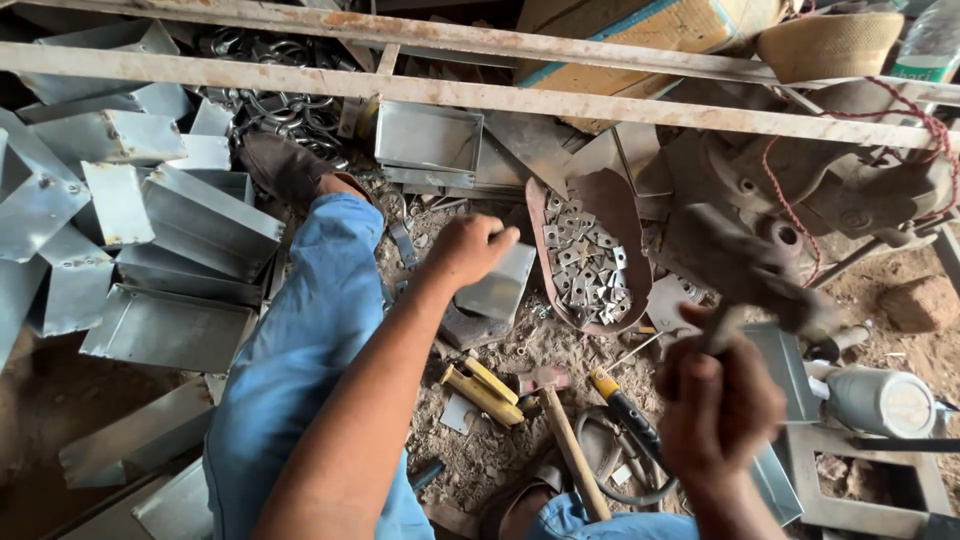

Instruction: The person assembles a metal box by hammering the sides into place and then welding the joints.

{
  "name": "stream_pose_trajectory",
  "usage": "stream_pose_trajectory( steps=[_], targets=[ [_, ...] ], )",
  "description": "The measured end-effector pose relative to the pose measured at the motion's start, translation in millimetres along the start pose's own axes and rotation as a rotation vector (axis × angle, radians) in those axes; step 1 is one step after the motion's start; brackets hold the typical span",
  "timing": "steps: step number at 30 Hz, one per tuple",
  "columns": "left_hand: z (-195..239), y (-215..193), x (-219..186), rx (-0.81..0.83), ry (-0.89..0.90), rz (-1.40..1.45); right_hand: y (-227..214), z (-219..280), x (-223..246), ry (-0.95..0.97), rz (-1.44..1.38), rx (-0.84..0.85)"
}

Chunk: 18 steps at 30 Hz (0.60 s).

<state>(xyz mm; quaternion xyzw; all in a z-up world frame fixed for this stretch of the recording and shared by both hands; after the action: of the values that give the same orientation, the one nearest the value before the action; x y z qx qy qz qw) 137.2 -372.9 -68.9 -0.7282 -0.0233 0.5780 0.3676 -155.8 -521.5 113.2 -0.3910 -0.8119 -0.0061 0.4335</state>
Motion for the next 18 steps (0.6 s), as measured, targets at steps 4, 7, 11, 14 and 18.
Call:
stream_pose_trajectory(
  steps=[4,7,11,14,18],
  targets=[
    [19.6,-5.6,-10.7,-0.186,0.322,-0.190,39.6,22.4,-59.8,0.230,0.332,0.209],
    [16.3,-3.4,-7.2,-0.118,0.262,-0.245,82.6,32.5,-98.7,0.459,0.402,0.501],
    [9.1,-4.7,-5.3,-0.097,0.263,-0.248,69.0,8.2,-94.5,0.500,0.461,0.492],
    [6.6,1.4,2.8,-0.075,0.266,-0.210,50.6,-2.4,-71.4,0.186,0.375,0.290],
    [3.2,3.4,-1.0,-0.003,0.242,-0.254,78.7,12.3,-83.5,0.210,0.426,0.415]
  ],
)
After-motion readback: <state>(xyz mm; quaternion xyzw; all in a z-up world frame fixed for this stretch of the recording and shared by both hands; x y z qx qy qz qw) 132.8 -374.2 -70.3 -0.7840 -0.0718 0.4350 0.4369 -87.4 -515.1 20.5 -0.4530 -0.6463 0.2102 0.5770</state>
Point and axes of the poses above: each hand's wrist, its own z-axis away from the middle knuckle, its own y-axis out of the palm, x = y × z, the point moved 5 cm from there along -z, towards the middle knuckle, and after that the axes turned 10 degrees about z, right-handed, at the moved point
